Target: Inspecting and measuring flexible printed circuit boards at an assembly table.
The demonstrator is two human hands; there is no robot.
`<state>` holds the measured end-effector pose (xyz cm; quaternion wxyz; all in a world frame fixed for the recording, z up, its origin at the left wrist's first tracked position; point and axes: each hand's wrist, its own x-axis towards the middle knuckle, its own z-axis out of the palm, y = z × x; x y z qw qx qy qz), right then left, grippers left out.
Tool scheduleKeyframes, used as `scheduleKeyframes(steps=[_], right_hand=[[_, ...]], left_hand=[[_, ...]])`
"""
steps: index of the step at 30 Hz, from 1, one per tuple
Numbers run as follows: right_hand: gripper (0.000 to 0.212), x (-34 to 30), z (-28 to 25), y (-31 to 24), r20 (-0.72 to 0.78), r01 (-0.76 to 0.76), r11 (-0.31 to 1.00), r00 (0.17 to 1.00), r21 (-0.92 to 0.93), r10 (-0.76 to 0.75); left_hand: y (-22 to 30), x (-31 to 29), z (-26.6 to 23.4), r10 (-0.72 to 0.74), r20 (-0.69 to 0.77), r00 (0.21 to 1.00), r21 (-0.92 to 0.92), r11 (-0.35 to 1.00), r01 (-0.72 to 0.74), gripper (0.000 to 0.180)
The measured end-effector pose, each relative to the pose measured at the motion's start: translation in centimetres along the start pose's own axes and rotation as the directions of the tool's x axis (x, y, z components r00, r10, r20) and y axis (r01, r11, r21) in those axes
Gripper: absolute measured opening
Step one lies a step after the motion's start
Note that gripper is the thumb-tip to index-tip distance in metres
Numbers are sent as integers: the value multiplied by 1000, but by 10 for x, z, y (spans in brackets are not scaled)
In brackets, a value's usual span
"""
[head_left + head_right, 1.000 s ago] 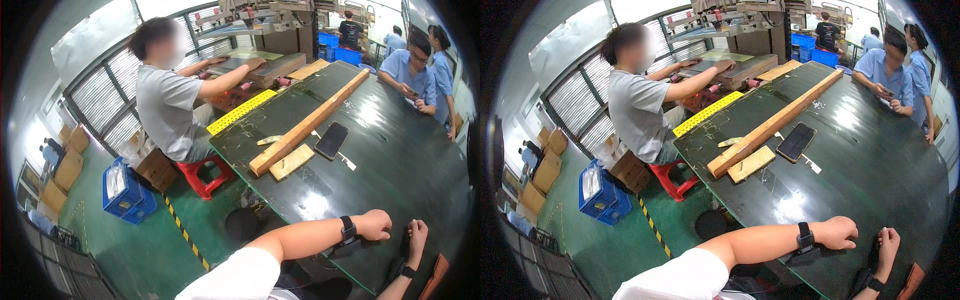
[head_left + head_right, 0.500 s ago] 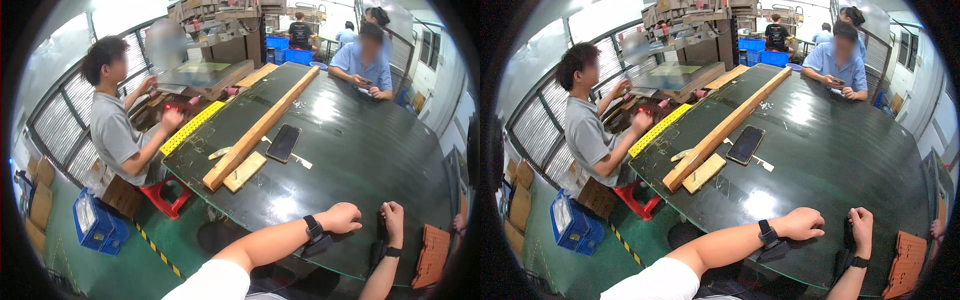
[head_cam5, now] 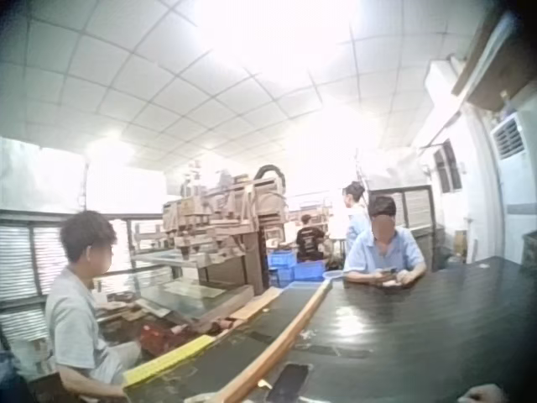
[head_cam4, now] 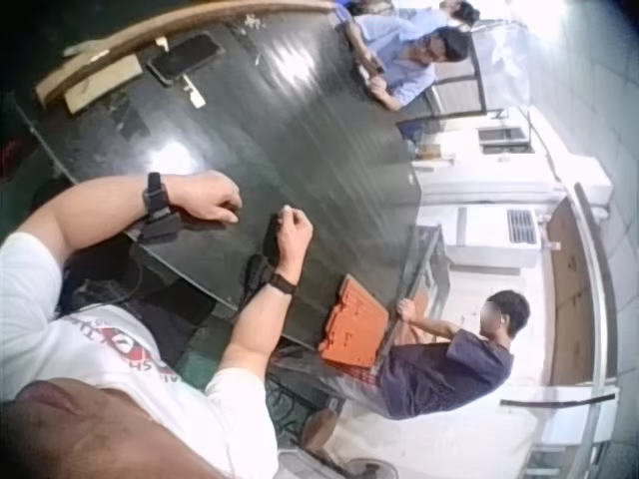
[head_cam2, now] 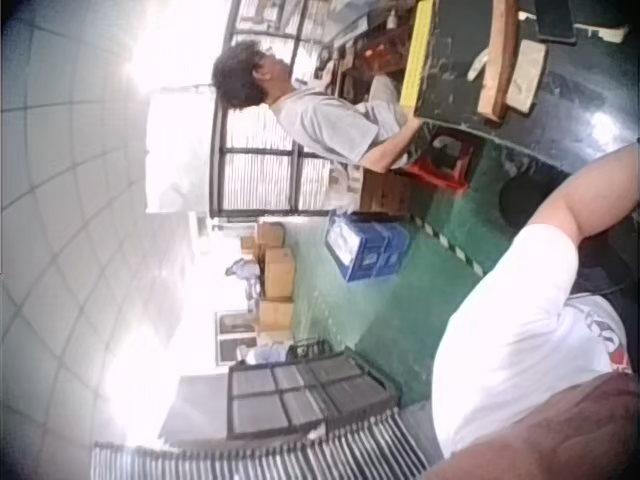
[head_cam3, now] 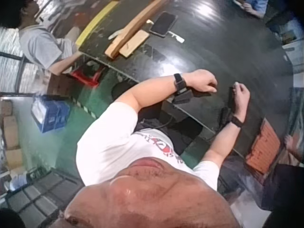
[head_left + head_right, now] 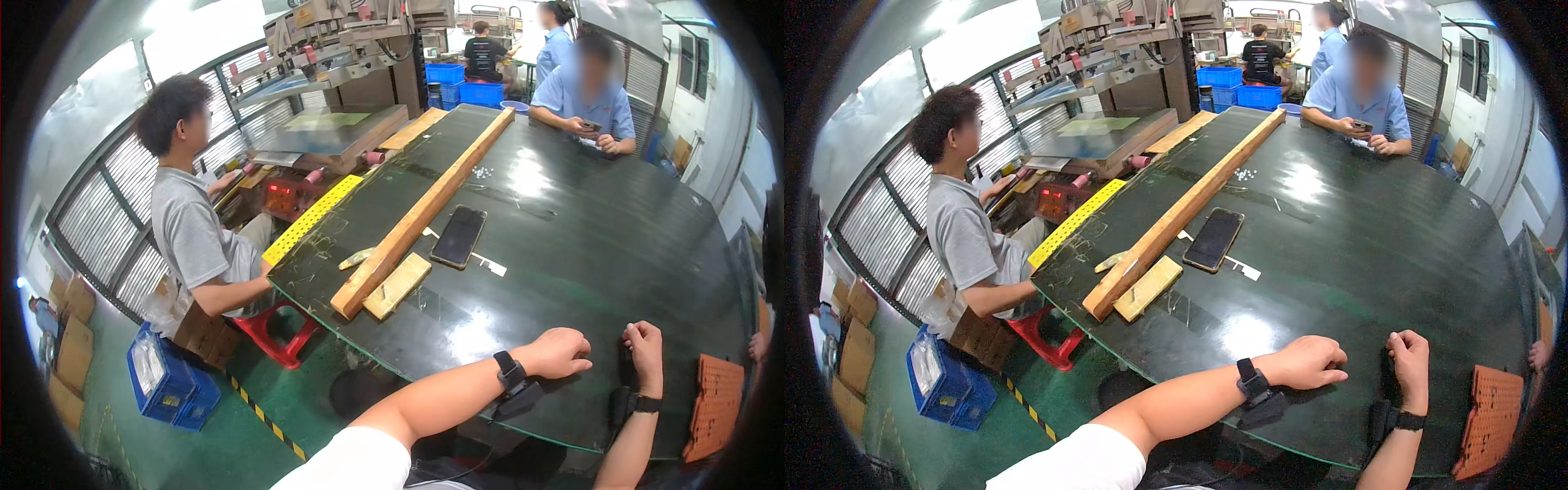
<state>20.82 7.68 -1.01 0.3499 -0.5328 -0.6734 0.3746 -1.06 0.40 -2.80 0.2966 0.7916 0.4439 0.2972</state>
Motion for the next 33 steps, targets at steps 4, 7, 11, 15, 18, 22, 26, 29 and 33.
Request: scheduleKeyframes(steps=[4,7,11,15,18,22,26,29,33], right_hand=[[22,2,-4,8,-3,17,1000,1000,14,-17],[22,5,-4,13,14,25,998,1000,60,-26],[23,5,-3,12,9,20,998,1000,64,-21],[23,4,-3,10,6,23,998,1000,51,-23],[23,3,-4,10,2,19,999,1000,50,-20],[23,2,-2,6,3,15,999,1000,49,-15],[23,3,-1,7,-1,22,999,1000,49,-22],[24,3,-1,9,-9,11,999,1000,41,-11],[24,6,-4,17,9,29,998,1000,59,-30]], left_hand=[[3,2,-1,2,31,1000,8,1000,-2,25],[2,2,2,17,11,1000,5,1000,-17,26],[0,2,2,20,17,1000,-1,1000,-20,26],[2,2,2,18,19,1000,14,1000,-18,26],[3,3,0,10,38,999,24,1000,-11,26],[2,2,-1,6,45,999,36,999,-7,26],[1,2,0,18,30,999,41,999,-19,26],[1,2,0,6,47,999,45,999,-8,27],[3,1,-1,24,26,999,32,999,-25,27]])
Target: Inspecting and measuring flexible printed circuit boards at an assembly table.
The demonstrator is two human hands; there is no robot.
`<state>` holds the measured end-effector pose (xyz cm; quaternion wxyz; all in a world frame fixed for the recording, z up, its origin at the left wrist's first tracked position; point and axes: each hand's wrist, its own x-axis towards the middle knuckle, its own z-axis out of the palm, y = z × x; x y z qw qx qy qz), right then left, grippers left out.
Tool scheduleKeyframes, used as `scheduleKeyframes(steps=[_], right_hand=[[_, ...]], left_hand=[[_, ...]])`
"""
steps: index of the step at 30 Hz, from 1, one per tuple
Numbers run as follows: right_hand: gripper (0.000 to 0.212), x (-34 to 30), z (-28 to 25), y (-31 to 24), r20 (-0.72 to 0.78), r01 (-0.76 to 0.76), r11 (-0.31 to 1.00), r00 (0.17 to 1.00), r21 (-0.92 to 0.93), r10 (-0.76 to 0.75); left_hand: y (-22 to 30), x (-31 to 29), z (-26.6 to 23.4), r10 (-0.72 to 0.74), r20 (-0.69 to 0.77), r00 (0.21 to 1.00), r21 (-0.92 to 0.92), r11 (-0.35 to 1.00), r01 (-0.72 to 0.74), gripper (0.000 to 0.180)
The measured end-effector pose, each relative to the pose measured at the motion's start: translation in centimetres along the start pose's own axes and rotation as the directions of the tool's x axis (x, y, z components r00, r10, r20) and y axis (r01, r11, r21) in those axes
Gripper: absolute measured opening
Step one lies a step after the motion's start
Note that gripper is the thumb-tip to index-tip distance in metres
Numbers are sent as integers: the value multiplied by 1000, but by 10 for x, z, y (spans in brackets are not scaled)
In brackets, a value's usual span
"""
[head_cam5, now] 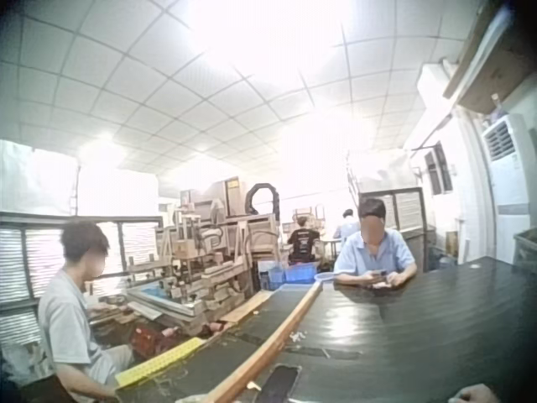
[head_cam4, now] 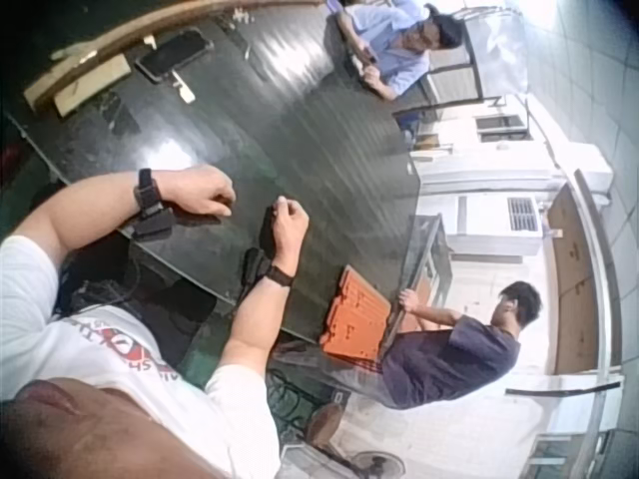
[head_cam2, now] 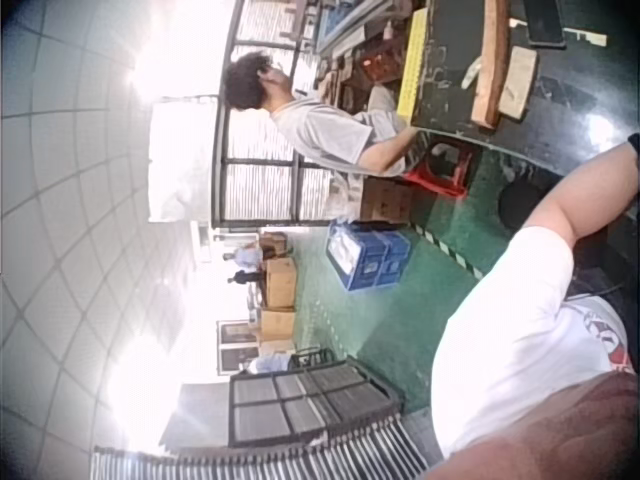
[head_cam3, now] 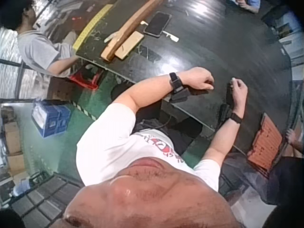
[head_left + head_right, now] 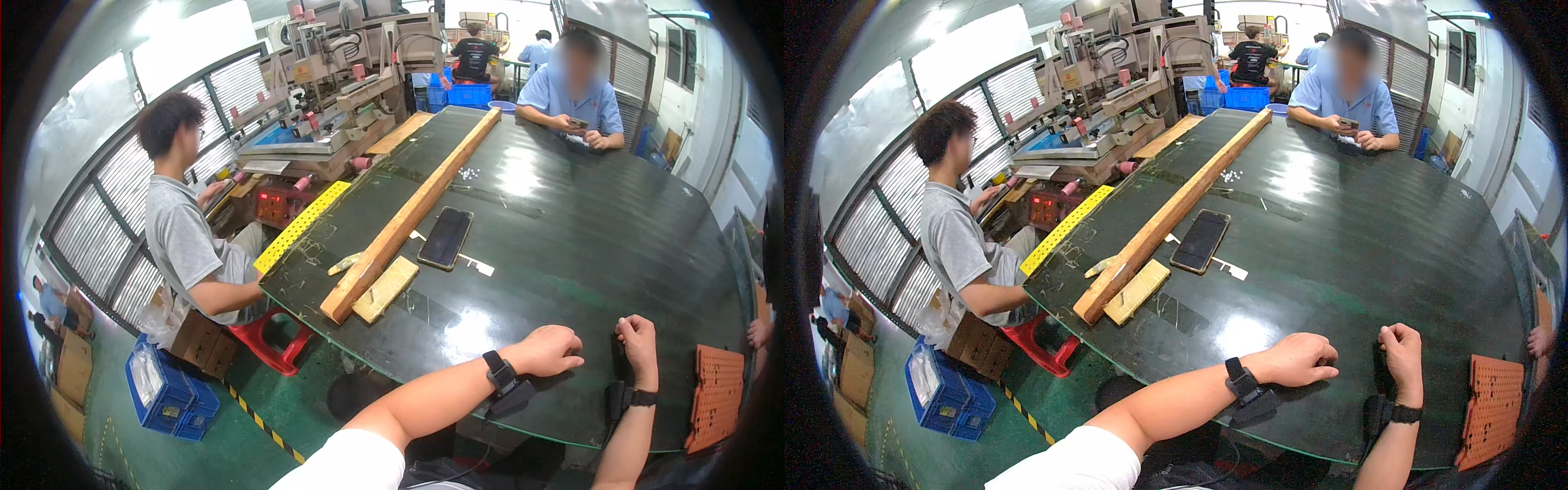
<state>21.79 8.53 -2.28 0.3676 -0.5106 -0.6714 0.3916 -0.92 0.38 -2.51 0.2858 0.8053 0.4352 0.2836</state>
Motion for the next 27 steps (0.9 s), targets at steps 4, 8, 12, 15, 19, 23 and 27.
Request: scheduleKeyframes(steps=[4,8,12,15,19,23,27], right_hand=[[23,-1,2,-6,-9,-7,1000,1000,-27,7],[23,-3,3,-9,-13,-10,1000,1000,-21,10],[23,-2,2,-7,-19,-11,999,1000,-35,10],[23,-3,2,-7,-17,-13,999,1000,-41,13],[23,-4,2,-11,-20,-10,999,1000,-34,9],[23,-3,2,-10,-4,-5,1000,1000,-13,4],[22,-4,4,-13,-5,7,1000,1000,-29,-8]], left_hand=[[-2,1,1,-4,5,1000,-2,1000,4,27],[-2,0,1,-17,-3,1000,-7,1000,17,27],[-1,0,1,-11,-5,1000,-12,1000,11,27],[-1,0,1,-3,-15,1000,-16,1000,3,27],[0,0,2,-3,-30,1000,-35,999,2,27],[0,0,1,-7,-15,1000,-26,1000,6,26],[-2,-1,2,-1,-32,999,-24,1000,0,26]])
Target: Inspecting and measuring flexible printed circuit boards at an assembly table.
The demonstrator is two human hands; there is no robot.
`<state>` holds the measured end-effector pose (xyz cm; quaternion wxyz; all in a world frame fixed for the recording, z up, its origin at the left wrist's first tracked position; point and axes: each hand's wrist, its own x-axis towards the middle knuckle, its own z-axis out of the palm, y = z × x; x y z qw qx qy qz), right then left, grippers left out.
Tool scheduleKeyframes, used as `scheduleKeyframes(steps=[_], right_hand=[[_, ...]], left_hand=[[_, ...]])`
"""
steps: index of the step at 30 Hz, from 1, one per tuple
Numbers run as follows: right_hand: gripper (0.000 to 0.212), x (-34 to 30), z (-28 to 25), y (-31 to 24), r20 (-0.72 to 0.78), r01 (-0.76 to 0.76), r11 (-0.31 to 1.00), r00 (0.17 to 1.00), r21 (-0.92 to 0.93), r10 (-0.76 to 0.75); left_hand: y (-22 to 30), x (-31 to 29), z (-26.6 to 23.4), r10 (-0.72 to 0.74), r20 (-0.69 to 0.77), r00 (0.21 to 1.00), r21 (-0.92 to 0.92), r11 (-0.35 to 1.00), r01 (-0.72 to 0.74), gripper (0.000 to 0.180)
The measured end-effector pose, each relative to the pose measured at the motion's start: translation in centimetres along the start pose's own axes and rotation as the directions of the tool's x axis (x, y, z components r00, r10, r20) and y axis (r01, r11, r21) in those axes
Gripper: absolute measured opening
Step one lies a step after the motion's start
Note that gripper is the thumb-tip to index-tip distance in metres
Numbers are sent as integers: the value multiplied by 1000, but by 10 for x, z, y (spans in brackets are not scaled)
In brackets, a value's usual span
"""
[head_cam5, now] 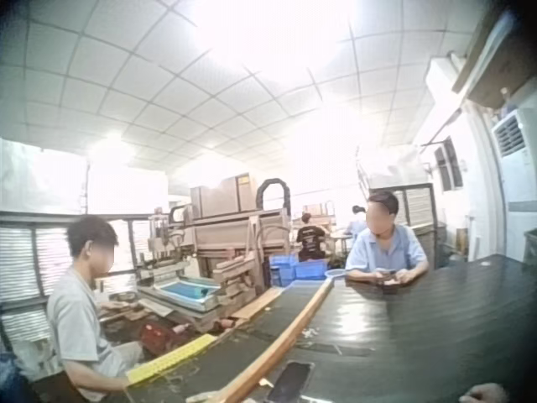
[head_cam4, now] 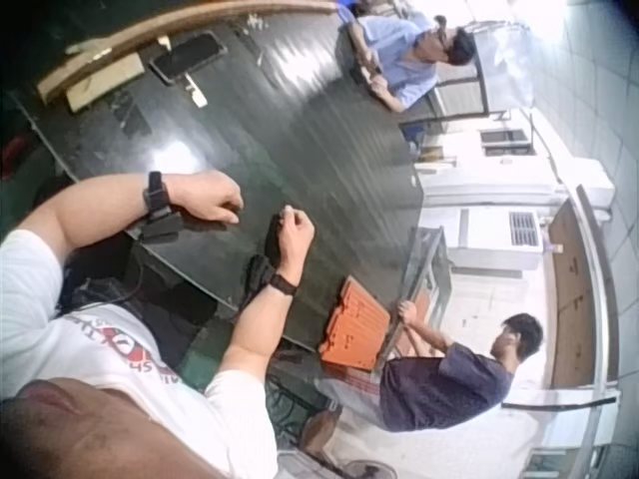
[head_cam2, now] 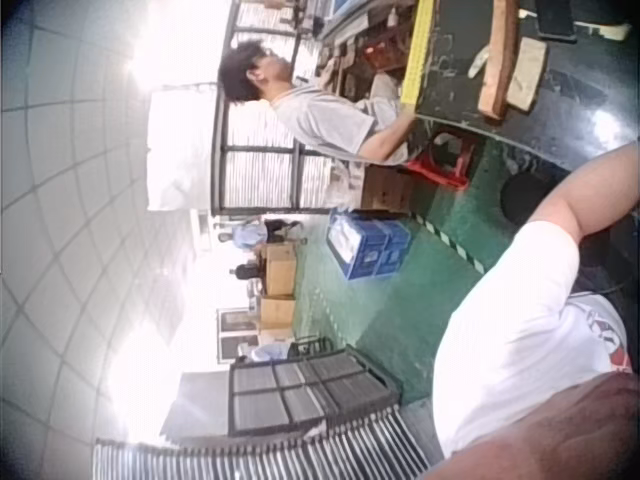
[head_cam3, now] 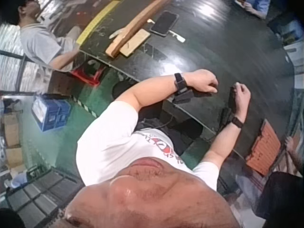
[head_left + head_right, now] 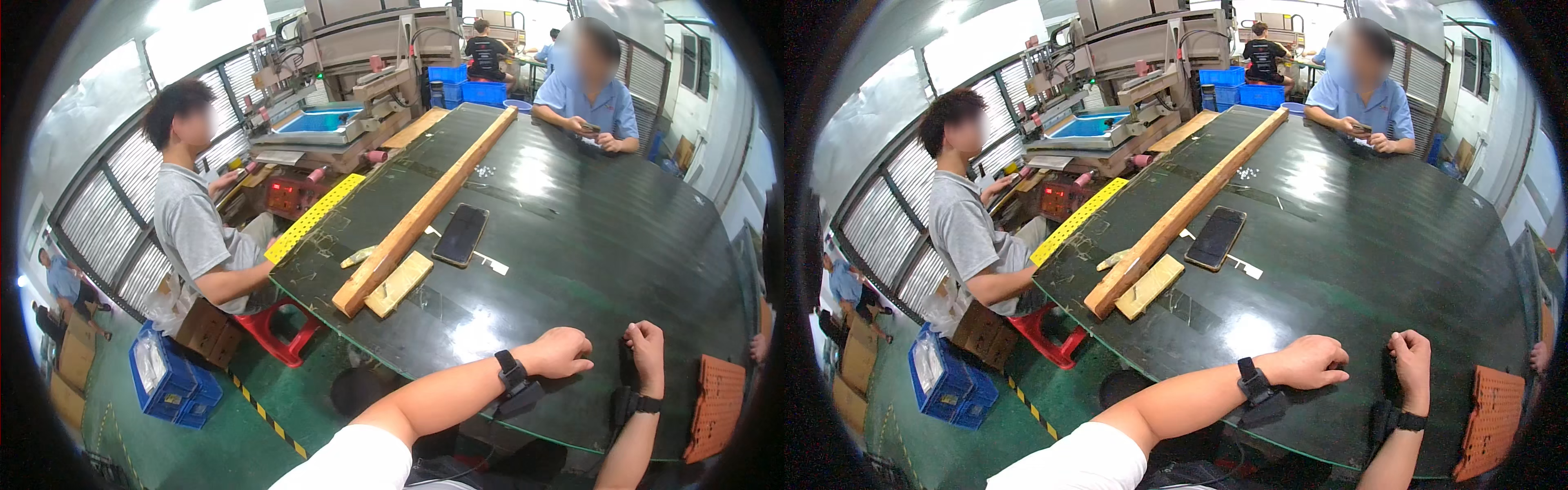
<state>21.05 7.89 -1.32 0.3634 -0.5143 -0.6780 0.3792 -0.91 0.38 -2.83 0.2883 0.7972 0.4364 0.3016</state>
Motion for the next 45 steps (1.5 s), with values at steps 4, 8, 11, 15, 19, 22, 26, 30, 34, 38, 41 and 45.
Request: scheduleKeyframes(steps=[4,8,11,15,19,22,26,30,34,38,41,45], right_hand=[[22,2,-5,10,20,18,1000,1000,16,-18],[21,1,-5,8,14,1,1000,1000,-23,-1],[21,1,-5,7,20,-12,1000,1000,-17,13],[22,1,-3,5,9,4,1000,1000,-25,-3],[23,2,-3,6,9,8,1000,1000,-5,-8],[23,2,-2,5,8,9,1000,1000,1,-9],[23,-2,-4,0,-7,-17,999,1000,-27,17],[24,0,-1,2,-11,1,1000,1000,-13,-1],[24,0,0,0,-7,-1,1000,1000,-6,1],[24,1,-2,5,-7,-1,1000,1000,-3,1],[24,1,-2,3,-15,-20,1000,1000,-6,20],[24,1,-1,3,-11,-33,999,999,1,33]], left_hand=[[3,1,-1,7,18,1000,3,1000,-8,26],[2,1,0,-11,22,1000,-13,1000,11,26],[2,1,1,2,7,1000,-26,1000,-2,27],[1,2,1,-7,12,1000,-17,1000,7,27],[-1,2,3,-1,8,1000,1,1000,1,26],[-1,2,2,-4,23,1000,11,1000,4,27],[1,2,2,7,27,1000,10,1000,-7,27],[0,1,1,9,18,1000,22,1000,-10,27],[-1,0,1,22,-10,1000,28,999,-21,27],[2,0,-1,15,-3,1000,14,1000,-15,27],[3,1,-1,15,-2,1000,19,1000,-15,27],[4,1,-3,15,16,1000,36,999,-16,27]])
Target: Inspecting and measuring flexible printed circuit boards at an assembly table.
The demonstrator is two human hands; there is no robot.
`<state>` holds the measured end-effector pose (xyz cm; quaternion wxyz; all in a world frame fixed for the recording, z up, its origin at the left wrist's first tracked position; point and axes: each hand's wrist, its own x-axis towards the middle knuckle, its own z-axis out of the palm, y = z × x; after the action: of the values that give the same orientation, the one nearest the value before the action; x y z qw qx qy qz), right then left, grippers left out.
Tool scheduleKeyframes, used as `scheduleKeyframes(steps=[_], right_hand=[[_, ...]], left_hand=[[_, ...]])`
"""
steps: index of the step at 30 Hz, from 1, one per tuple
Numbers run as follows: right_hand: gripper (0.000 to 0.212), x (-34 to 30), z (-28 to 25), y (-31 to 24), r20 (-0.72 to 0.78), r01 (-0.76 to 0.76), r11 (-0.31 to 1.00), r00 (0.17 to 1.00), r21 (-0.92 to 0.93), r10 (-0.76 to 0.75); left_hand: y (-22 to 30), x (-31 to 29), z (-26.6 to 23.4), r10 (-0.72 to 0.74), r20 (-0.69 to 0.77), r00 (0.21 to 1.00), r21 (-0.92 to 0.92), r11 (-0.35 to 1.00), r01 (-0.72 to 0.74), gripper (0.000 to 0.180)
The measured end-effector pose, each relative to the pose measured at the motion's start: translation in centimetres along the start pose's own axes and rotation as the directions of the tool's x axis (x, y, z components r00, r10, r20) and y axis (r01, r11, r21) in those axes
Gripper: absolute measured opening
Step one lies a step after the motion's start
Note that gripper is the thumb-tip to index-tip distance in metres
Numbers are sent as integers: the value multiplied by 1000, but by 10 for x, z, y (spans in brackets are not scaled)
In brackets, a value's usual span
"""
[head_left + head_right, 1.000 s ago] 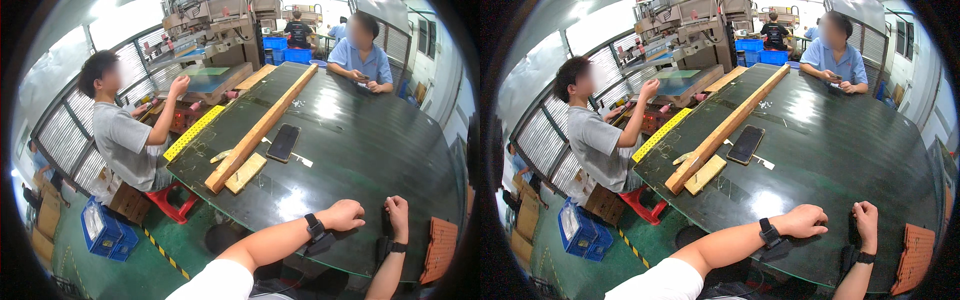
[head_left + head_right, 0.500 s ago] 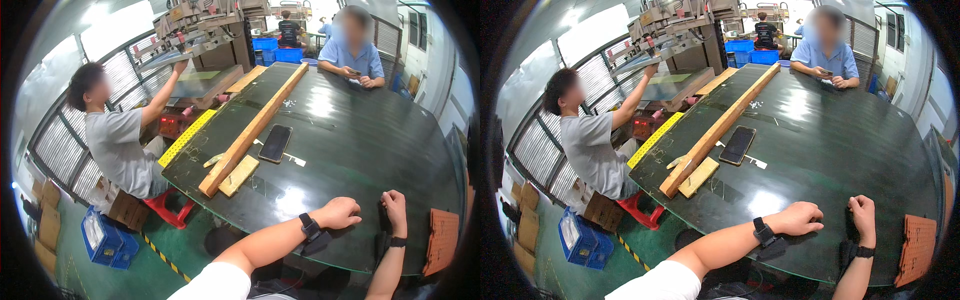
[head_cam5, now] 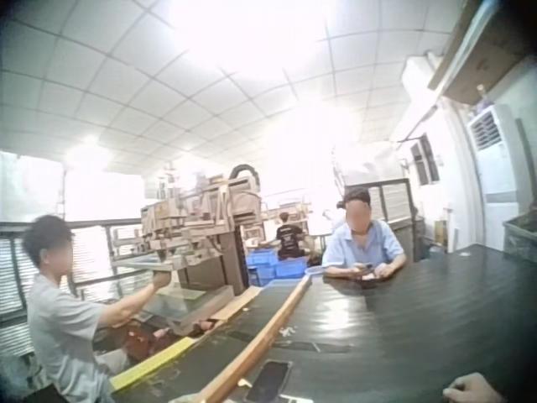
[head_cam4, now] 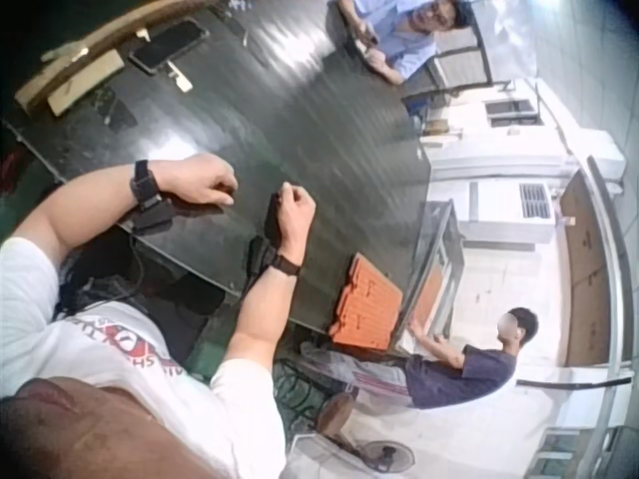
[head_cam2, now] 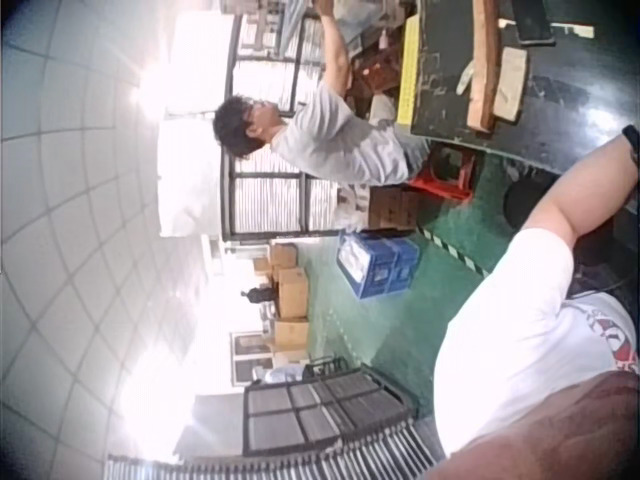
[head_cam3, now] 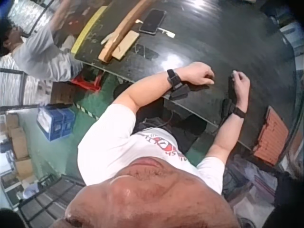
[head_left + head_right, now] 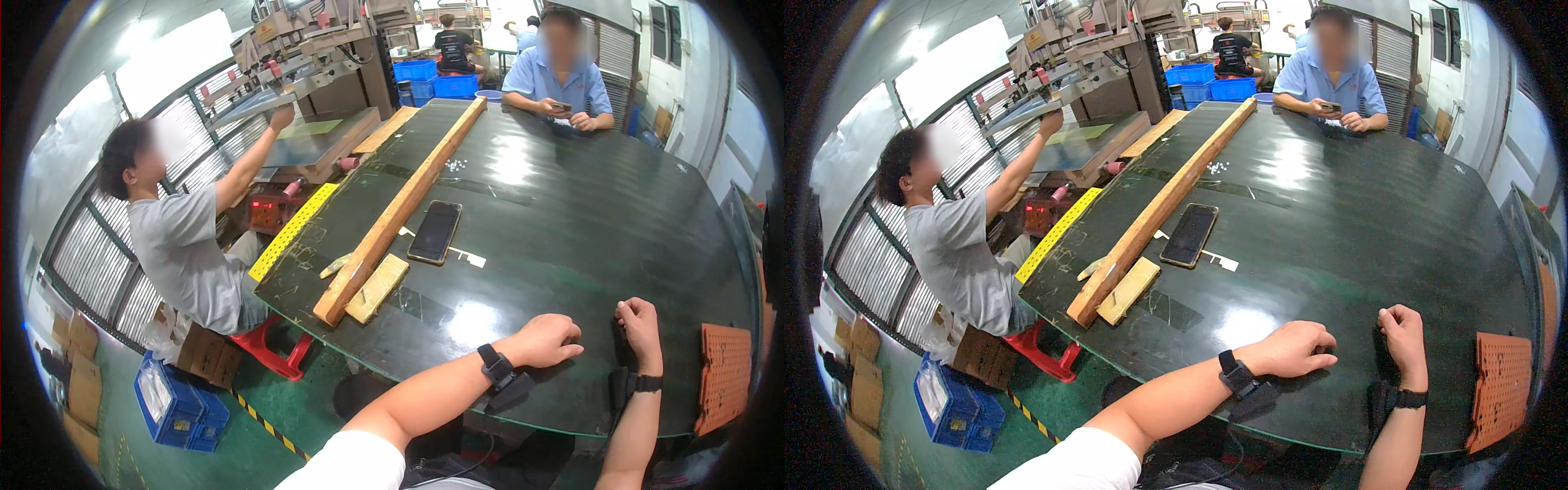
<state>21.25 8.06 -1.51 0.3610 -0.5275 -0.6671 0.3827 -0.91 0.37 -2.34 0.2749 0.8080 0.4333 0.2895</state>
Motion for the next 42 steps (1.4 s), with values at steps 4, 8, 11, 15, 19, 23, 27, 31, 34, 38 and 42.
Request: scheduleKeyframes(steps=[4,8,11,15,19,23,27,31,34,38,42], right_hand=[[24,-1,1,-2,3,13,1000,1000,-1,-13],[24,-1,1,-1,0,16,1000,1000,0,-16],[24,-1,-1,1,-2,14,1000,1000,-2,-14],[24,0,-1,1,-8,20,999,1000,-26,-20],[23,4,3,3,-1,21,1000,1000,-2,-21],[24,2,0,6,-5,1,1000,1000,13,-1],[24,-2,-1,-2,0,2,1000,1000,31,-2],[23,-1,1,-1,-6,5,1000,1000,-2,-5],[23,-1,0,0,1,2,1000,1000,7,-2],[23,2,0,5,0,4,1000,1000,10,-4],[23,1,0,-1,0,-8,1000,1000,-11,8]], left_hand=[[0,-1,0,-12,9,1000,-12,1000,13,28],[-1,-2,1,-4,2,1000,-8,1000,4,28],[-1,-1,2,14,-4,1000,-3,1000,-14,28],[-1,0,1,12,-11,1000,1,1000,-12,28],[-3,-1,-1,-13,-15,1000,12,1000,13,28],[-2,0,2,-4,-18,1000,-1,1000,4,27],[-1,0,1,11,-32,999,-11,1000,-11,28],[0,-1,1,-5,-23,1000,-15,1000,5,27],[-2,-1,3,-4,-22,1000,-13,1000,4,27],[-2,-1,1,26,-22,999,14,1000,-26,27],[-4,-1,3,38,-48,998,-1,999,-38,27]])
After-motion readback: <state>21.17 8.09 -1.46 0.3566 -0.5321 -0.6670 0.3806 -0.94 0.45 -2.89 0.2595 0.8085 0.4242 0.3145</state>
